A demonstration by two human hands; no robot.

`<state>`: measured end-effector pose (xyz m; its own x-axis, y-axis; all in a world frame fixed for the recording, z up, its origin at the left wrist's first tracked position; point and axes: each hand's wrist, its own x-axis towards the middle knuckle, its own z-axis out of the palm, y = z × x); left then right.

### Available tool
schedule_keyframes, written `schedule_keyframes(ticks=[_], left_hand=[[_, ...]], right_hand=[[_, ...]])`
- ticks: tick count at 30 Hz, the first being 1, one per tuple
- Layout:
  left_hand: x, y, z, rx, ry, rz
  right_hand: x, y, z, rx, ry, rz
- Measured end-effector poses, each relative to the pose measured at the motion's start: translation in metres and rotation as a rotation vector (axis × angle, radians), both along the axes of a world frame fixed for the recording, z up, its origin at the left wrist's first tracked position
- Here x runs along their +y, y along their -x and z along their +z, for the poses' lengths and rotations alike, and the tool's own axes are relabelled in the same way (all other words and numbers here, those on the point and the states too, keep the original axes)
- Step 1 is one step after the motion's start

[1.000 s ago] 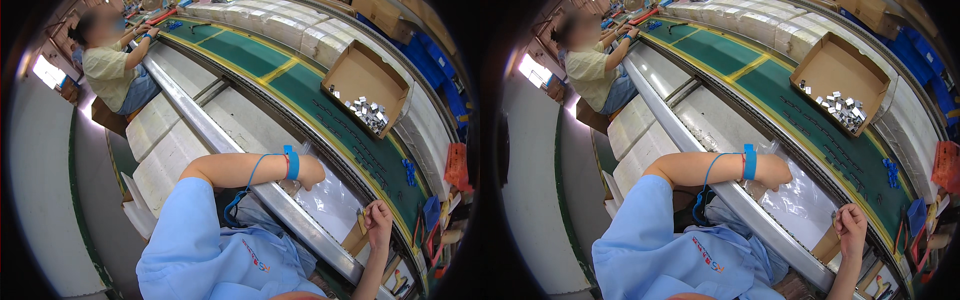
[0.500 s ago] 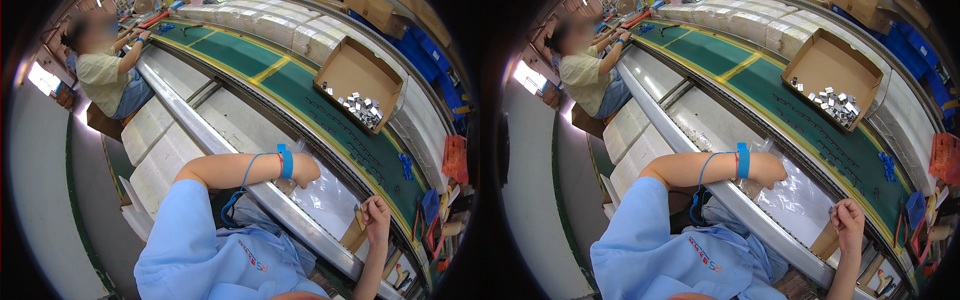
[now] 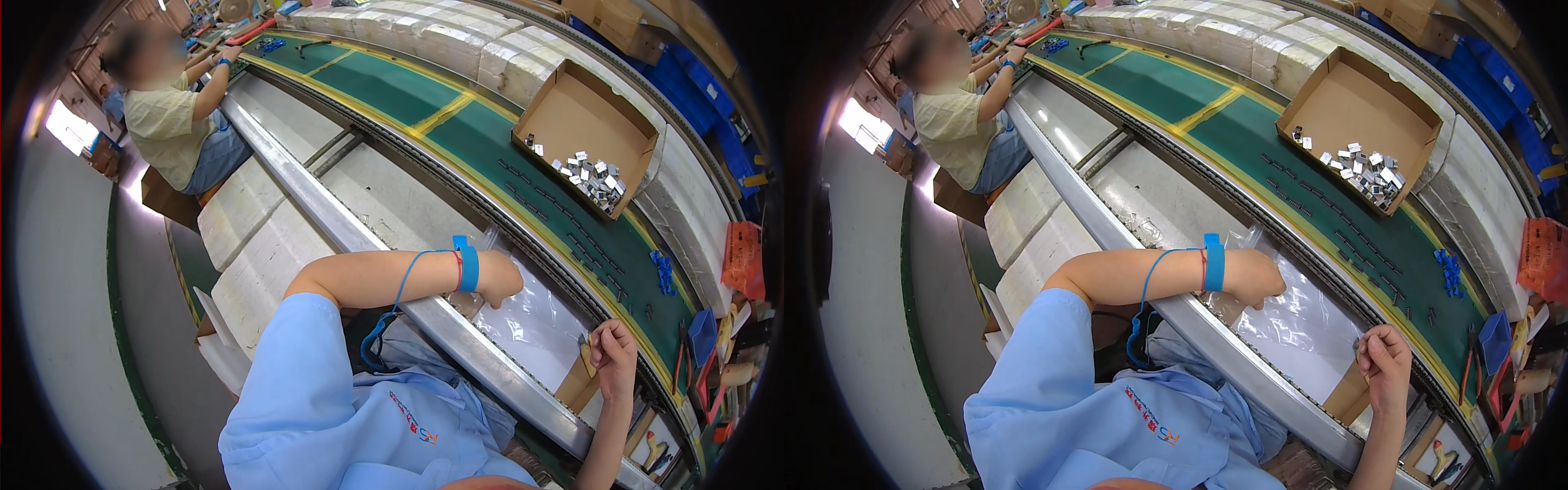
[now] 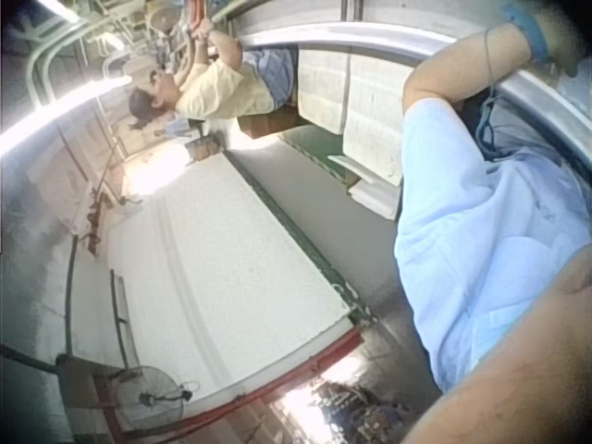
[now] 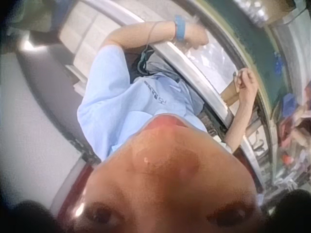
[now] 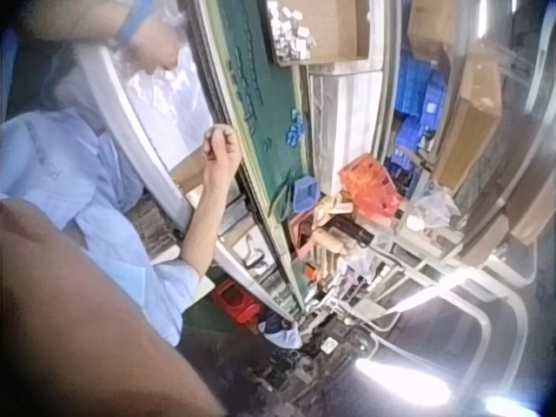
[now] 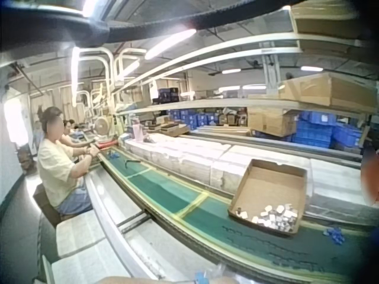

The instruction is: The person is assembling components onto a printed circuit board on a factory assembly line.

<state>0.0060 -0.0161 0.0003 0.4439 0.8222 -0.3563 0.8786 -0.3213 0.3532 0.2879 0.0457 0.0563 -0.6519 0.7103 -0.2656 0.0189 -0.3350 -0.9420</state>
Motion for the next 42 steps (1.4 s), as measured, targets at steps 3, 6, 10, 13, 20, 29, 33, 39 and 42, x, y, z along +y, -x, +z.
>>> schedule_keyframes(ticks=[3, 6, 10, 13, 20, 29, 33, 39, 42], left_hand=[[-0.001, 0.000, 0.000, 0.003, -0.005, -0.009], [-0.001, -0.003, 0.010, 0.014, 0.043, -0.027], [0.001, -0.001, 0.015, 0.002, -0.007, -0.028], [0.000, 0.001, 0.014, -0.087, -0.081, 0.000], [0.002, -0.005, 0.015, -0.136, -0.059, -0.028], [0.001, -0.011, 0.025, -0.110, 0.047, 0.017], [0.000, -0.012, 0.030, -0.111, 0.057, 0.018], [0.002, -0.016, 0.032, -0.109, 0.050, 0.001], [0.003, -0.013, 0.029, -0.127, 0.045, 0.005]], right_hand=[[-0.002, 0.000, 0.001, -0.008, -0.008, 0.003], [-0.003, -0.003, -0.001, -0.026, -0.024, -0.007], [0.010, -0.013, 0.003, 0.018, -0.172, -0.099], [0.025, -0.037, 0.029, 0.339, -0.209, -0.300], [0.067, -0.121, 0.039, 0.871, -0.197, -0.482], [0.074, -0.152, 0.043, 0.882, -0.228, -0.716], [0.089, -0.164, 0.037, 0.211, -0.606, -1.116], [0.115, -0.173, -0.005, -0.699, -1.082, -1.035], [0.120, -0.166, -0.019, -1.190, -1.352, -0.897]])
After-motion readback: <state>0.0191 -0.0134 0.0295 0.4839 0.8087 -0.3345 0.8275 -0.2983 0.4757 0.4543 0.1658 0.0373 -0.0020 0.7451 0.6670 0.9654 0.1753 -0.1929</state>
